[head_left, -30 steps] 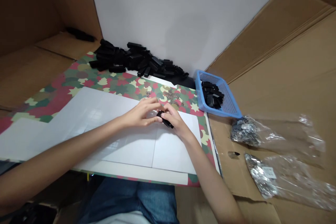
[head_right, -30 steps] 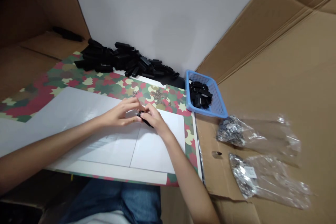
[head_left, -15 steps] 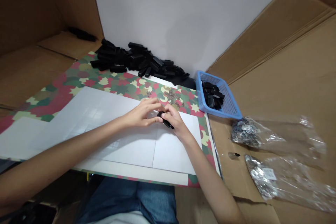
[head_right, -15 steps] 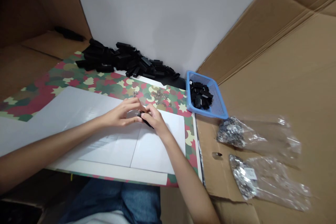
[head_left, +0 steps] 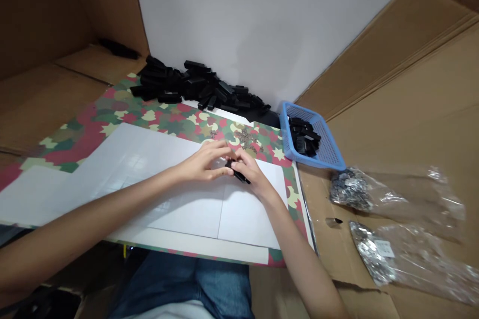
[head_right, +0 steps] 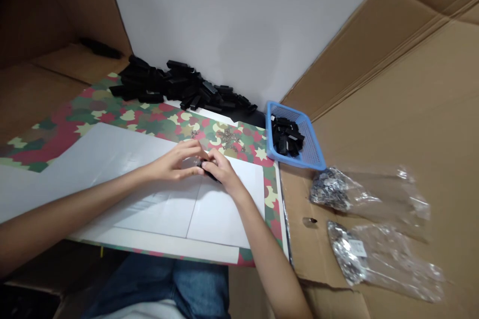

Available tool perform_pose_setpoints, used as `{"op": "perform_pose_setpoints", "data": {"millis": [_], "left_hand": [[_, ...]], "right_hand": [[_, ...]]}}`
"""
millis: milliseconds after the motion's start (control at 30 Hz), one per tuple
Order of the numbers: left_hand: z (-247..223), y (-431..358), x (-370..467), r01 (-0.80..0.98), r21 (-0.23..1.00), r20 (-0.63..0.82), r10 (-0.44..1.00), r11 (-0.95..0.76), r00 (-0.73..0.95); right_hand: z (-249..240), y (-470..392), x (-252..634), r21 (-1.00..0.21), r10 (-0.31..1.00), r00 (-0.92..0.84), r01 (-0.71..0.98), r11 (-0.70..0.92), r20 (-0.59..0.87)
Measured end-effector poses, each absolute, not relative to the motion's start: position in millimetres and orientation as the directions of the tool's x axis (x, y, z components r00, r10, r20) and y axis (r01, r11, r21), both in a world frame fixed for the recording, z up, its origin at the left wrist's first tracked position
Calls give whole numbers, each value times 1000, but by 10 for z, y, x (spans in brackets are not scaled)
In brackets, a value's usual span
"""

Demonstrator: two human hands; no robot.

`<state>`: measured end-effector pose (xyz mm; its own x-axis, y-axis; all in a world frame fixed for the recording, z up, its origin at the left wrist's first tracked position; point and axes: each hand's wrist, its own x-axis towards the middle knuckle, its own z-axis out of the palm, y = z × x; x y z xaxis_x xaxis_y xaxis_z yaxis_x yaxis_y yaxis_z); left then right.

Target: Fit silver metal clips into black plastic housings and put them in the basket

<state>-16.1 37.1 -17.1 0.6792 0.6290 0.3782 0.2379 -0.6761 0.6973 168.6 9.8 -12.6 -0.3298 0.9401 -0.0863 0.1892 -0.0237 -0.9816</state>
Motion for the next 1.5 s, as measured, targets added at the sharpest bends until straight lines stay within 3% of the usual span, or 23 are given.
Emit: {"op": "perform_pose_setpoints", "data": {"millis": [633,800,867,1000,1100,1267,1500], "left_hand": [[-212,373,-148,203,672,425,594,-713,683],[-169,346,-107,147,784,458,722,-603,518],[-162,337,-97,102,841,434,776,-531,458],[-150,326,-91,65,872,394,774,-486,495],[-139,333,-90,50,883,388,787,-466,480],[-155,369,-97,-10,916,355,800,-401,484],[-111,354,-129,95,857,414,786,-506,459]], "right_hand": [[-154,97,1645,-982,945,-305,176,-69,-121],[-203,127,1662,-975,961,-253,158,156,113],[-231,124,1684,-943,953,-221,215,256,208],[-245,92,1727,-846,926,-245,388,366,288],[-194,69,1742,-796,920,-276,470,382,279],[-108,59,1744,-772,931,-335,551,317,143],[-93,53,1729,-730,933,-335,604,319,131]]}}
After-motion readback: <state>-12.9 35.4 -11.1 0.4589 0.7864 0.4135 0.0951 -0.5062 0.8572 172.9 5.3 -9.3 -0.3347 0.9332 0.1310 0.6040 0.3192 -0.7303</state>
